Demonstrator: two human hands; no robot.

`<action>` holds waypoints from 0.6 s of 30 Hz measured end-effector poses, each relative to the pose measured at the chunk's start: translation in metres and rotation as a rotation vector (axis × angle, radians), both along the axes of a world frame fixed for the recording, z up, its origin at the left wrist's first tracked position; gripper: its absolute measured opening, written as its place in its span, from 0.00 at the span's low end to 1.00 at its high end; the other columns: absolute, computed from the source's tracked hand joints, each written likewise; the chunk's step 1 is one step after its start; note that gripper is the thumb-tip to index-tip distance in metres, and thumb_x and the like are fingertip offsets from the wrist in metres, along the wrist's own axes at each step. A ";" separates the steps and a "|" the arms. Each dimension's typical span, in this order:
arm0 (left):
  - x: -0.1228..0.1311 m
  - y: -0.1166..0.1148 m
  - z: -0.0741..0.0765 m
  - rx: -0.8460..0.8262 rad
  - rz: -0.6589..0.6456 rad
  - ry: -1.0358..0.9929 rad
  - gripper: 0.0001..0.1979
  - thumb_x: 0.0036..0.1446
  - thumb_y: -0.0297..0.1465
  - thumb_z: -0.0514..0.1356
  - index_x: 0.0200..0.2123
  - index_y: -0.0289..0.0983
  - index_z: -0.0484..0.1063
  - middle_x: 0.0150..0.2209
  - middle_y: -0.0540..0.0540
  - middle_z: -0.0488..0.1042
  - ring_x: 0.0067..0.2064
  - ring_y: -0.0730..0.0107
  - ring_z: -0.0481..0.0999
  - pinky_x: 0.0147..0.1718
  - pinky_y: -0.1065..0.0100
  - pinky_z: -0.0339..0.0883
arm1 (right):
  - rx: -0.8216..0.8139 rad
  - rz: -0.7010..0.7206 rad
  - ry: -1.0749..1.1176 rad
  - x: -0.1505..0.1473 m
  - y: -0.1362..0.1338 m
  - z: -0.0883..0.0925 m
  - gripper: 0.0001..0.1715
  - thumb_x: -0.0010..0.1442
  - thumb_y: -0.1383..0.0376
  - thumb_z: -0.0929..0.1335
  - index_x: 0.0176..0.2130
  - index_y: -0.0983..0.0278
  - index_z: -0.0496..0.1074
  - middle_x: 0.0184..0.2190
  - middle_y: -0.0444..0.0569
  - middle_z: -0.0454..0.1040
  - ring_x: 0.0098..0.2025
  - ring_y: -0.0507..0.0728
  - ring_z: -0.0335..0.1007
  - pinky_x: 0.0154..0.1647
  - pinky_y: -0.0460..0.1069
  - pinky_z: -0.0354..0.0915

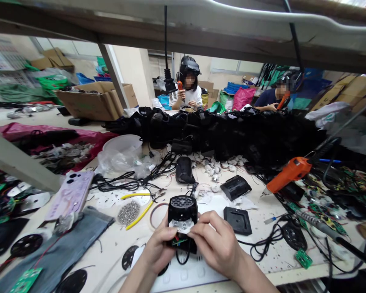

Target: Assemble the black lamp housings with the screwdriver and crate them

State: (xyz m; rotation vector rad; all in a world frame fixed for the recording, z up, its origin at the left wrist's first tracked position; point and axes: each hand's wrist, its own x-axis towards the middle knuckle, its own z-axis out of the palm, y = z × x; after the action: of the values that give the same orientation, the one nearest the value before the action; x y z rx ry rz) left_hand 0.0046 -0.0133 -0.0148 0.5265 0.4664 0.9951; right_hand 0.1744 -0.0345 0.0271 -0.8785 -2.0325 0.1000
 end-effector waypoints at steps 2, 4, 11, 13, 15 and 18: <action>-0.002 0.002 -0.003 -0.007 -0.039 -0.105 0.26 0.39 0.28 0.63 0.47 0.38 0.74 0.36 0.46 0.81 0.45 0.53 0.77 0.50 0.57 0.66 | -0.006 0.016 0.012 -0.003 -0.001 0.002 0.05 0.61 0.72 0.66 0.39 0.67 0.72 0.30 0.52 0.70 0.32 0.55 0.68 0.32 0.49 0.70; -0.003 0.003 -0.005 -0.005 -0.066 -0.183 0.21 0.38 0.28 0.62 0.40 0.36 0.77 0.34 0.46 0.81 0.44 0.53 0.78 0.50 0.57 0.67 | -0.006 0.030 0.019 -0.006 -0.003 0.004 0.05 0.61 0.72 0.67 0.39 0.67 0.72 0.30 0.52 0.69 0.32 0.55 0.68 0.33 0.49 0.71; -0.003 0.003 -0.001 -0.002 -0.116 -0.270 0.26 0.37 0.27 0.60 0.45 0.34 0.75 0.34 0.44 0.82 0.46 0.51 0.77 0.47 0.57 0.70 | -0.010 0.055 0.022 -0.012 -0.005 0.007 0.05 0.61 0.71 0.67 0.39 0.67 0.72 0.30 0.52 0.69 0.31 0.55 0.67 0.32 0.49 0.70; -0.003 0.004 0.000 -0.003 -0.113 -0.272 0.29 0.36 0.27 0.60 0.47 0.34 0.74 0.33 0.44 0.82 0.46 0.51 0.77 0.46 0.57 0.70 | -0.006 0.060 0.023 -0.013 -0.005 0.008 0.05 0.61 0.71 0.67 0.39 0.66 0.72 0.30 0.52 0.69 0.31 0.55 0.66 0.32 0.49 0.70; -0.003 0.005 0.000 0.003 -0.104 -0.262 0.30 0.35 0.26 0.59 0.49 0.34 0.73 0.33 0.44 0.82 0.45 0.49 0.77 0.45 0.56 0.71 | -0.002 0.057 0.021 -0.013 -0.005 0.008 0.05 0.61 0.71 0.66 0.39 0.66 0.72 0.30 0.51 0.69 0.31 0.55 0.66 0.32 0.49 0.70; -0.002 0.007 0.001 0.008 -0.091 -0.224 0.33 0.34 0.26 0.59 0.50 0.33 0.72 0.34 0.42 0.81 0.45 0.47 0.77 0.46 0.53 0.70 | -0.003 0.039 0.019 -0.013 -0.004 0.007 0.06 0.61 0.71 0.66 0.39 0.66 0.72 0.30 0.51 0.69 0.31 0.55 0.67 0.33 0.49 0.71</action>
State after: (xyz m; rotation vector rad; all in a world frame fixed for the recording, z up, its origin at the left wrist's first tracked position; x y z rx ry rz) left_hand 0.0026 -0.0066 -0.0136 0.4338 0.2370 0.9562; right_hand 0.1618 -0.0381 0.0336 -0.8373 -2.0324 0.1324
